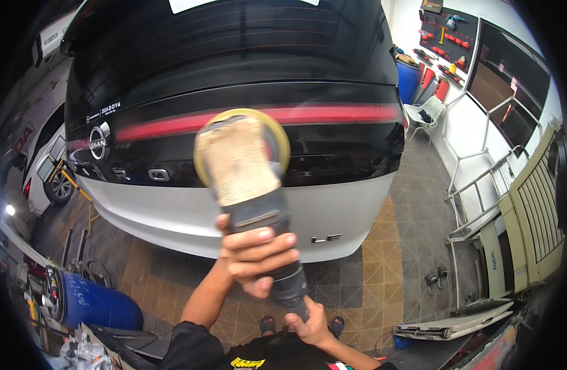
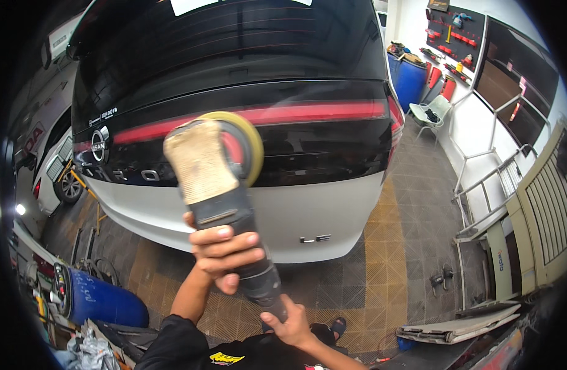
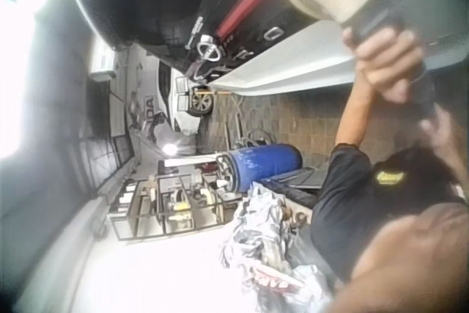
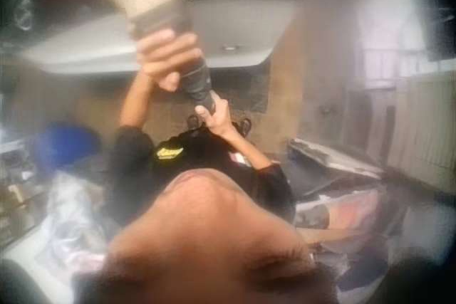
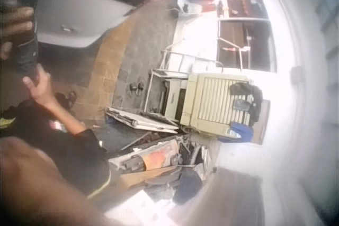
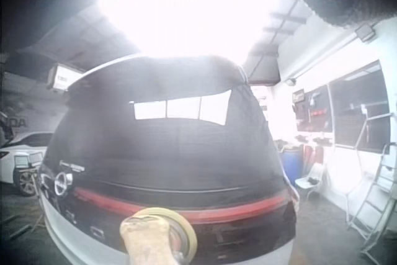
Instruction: The person uses a handheld electric polisher with a yellow pad to buff the rear bumper of a white Nissan Patrol. They move the tool in circular and sweeping motions across the white painted surface and the black trim area, working around the vehicle's badging and taillights.
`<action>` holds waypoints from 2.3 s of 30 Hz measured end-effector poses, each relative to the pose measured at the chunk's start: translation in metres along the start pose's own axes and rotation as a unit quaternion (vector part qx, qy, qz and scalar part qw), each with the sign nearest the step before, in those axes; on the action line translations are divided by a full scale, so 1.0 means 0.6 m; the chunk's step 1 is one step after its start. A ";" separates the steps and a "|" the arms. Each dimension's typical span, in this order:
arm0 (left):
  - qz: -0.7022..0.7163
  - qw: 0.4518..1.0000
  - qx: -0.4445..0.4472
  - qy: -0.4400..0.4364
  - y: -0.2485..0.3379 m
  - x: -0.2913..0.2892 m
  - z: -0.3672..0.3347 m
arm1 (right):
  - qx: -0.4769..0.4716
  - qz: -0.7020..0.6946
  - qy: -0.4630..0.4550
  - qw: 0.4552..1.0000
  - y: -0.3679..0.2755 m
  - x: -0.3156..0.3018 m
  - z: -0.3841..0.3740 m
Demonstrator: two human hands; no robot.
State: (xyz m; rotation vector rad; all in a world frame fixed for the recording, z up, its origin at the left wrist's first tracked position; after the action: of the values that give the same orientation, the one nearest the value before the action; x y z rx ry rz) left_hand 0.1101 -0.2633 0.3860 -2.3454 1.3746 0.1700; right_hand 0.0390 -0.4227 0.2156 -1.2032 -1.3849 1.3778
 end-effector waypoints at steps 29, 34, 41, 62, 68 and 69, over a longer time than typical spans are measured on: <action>-0.043 0.989 -0.043 0.138 -0.057 -0.102 0.034 | 0.074 0.151 -0.025 0.985 -0.191 0.058 -0.026; -0.005 0.992 -0.018 0.127 -0.053 -0.033 -0.010 | 0.113 0.137 0.007 0.984 -0.189 -0.002 -0.019; 0.032 0.991 0.023 0.127 -0.038 0.058 -0.066 | 0.066 0.119 0.092 0.986 -0.185 -0.084 -0.006; 0.260 0.959 0.053 0.098 0.040 0.333 -0.195 | 0.069 -0.002 0.301 0.951 -0.122 -0.294 0.046; 0.239 0.961 0.129 0.051 0.035 0.298 -0.215 | 0.072 -0.008 0.233 0.970 -0.148 -0.273 0.013; 0.247 0.959 0.134 0.043 0.029 0.294 -0.211 | 0.074 -0.016 0.215 0.974 -0.152 -0.264 0.009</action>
State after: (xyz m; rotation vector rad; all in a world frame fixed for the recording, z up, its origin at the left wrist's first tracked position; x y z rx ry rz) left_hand 0.1715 -0.4648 0.4417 -1.7757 1.8765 0.0195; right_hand 0.0595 -0.5733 0.3176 -1.2811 -0.9771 1.0936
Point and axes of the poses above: each hand's wrist, its own z-axis away from the middle knuckle, its own x-axis out of the palm, y = z × x, the point moved 7 cm from there along -z, towards the middle knuckle, and after that the axes turned 5 degrees about x, right-handed, at the moved point
